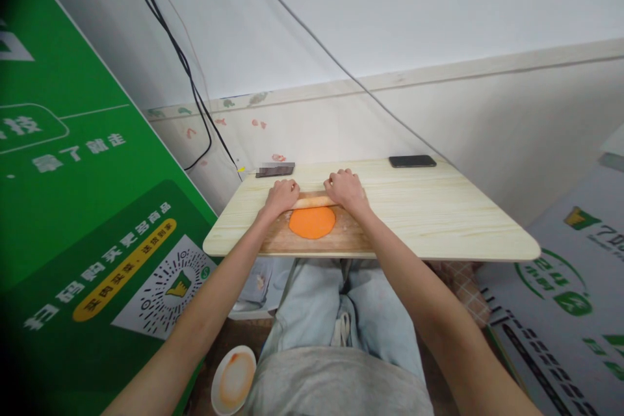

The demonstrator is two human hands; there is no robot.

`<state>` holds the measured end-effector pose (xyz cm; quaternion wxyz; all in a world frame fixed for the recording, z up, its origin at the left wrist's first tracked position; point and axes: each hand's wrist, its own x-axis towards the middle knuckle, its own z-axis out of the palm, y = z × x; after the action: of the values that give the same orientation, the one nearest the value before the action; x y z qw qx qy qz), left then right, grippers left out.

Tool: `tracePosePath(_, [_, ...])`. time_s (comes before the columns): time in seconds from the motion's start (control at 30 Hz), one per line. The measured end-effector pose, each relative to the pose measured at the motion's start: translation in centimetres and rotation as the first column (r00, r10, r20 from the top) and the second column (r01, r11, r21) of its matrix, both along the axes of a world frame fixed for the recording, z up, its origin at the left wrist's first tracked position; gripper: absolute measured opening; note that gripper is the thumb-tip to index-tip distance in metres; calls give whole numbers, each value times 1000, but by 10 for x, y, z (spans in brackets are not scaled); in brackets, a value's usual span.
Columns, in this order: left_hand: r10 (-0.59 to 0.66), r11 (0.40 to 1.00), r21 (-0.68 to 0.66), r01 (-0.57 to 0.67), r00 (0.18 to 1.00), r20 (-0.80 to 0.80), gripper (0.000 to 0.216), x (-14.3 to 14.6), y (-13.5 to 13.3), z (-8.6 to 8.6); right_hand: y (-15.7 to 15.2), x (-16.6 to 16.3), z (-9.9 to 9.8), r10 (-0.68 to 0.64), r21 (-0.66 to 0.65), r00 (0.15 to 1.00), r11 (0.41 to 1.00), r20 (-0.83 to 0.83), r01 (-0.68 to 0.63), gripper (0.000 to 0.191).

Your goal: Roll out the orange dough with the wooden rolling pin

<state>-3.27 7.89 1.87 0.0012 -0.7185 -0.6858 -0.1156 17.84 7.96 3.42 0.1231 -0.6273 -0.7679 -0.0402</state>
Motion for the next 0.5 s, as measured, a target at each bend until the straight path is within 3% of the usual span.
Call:
tracePosePath(0.2, [-64,998,-21,63,997,-50,40,1,-21,2,-14,3,-10,-16,2,1000,1000,21,16,51])
tracePosePath(0.5, [-87,981,169,97,994,-65,45,7,-83,-20,-75,10,-25,101,150,989,982,109,-117,49])
